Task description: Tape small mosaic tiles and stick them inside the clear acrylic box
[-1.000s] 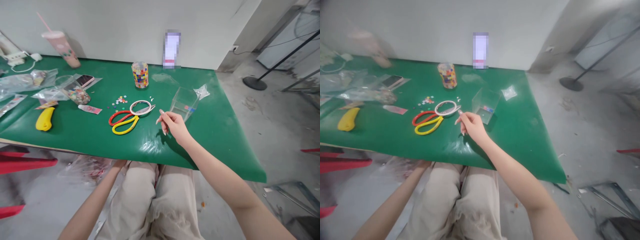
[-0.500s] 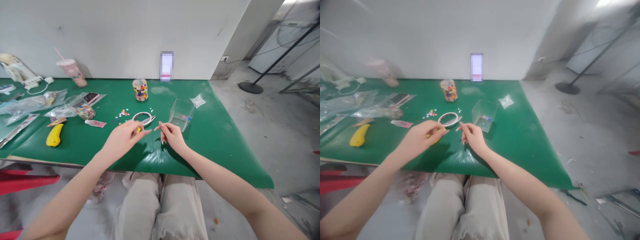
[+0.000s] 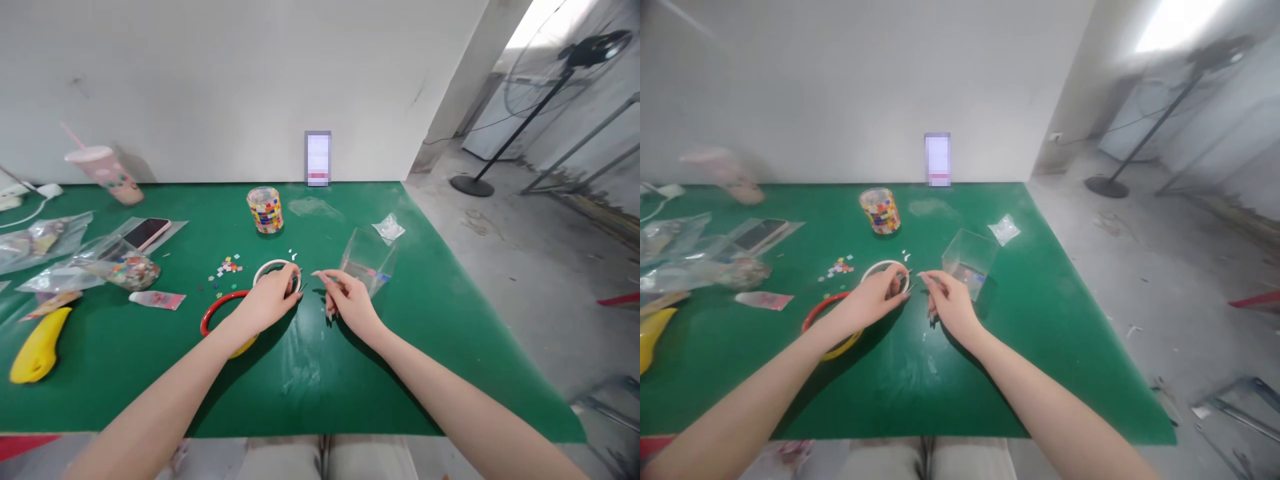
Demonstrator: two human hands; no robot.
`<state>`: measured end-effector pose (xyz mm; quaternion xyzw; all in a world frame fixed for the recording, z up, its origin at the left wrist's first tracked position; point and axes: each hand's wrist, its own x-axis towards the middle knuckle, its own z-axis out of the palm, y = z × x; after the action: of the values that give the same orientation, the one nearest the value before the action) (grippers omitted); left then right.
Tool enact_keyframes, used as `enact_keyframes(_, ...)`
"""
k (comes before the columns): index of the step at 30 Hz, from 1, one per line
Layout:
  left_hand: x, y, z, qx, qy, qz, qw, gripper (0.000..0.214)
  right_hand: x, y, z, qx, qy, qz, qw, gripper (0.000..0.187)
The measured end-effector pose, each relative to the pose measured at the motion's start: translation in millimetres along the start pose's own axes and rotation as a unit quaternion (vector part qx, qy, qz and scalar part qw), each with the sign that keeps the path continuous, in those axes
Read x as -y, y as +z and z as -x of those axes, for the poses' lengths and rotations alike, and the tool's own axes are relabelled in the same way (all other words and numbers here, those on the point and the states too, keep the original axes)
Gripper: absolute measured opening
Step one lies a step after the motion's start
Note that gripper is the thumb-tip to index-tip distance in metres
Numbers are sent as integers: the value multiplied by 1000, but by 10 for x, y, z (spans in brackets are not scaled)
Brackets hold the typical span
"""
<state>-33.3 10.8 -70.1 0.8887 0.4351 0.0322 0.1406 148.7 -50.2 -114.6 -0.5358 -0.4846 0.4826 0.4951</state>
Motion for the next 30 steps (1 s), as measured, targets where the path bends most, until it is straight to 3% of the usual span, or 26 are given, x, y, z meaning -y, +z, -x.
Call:
enact_keyframes(3,-16,71,62,-23,4,8,1000,28,10,-31,-31,-10,3,7,1000,46)
enact_keyframes(8,-116,197,123,-47,21,43,998,29,5,-59,-32,-12,2,48,999,41)
enact_keyframes(18,-221,52,197,-135,88,237,958,30,91,-128,36,47,-63,130,988,39)
enact_keyframes(30,-123,26,160,-179,101,161,965,26,134,-106,106,80,-67,171,980,27)
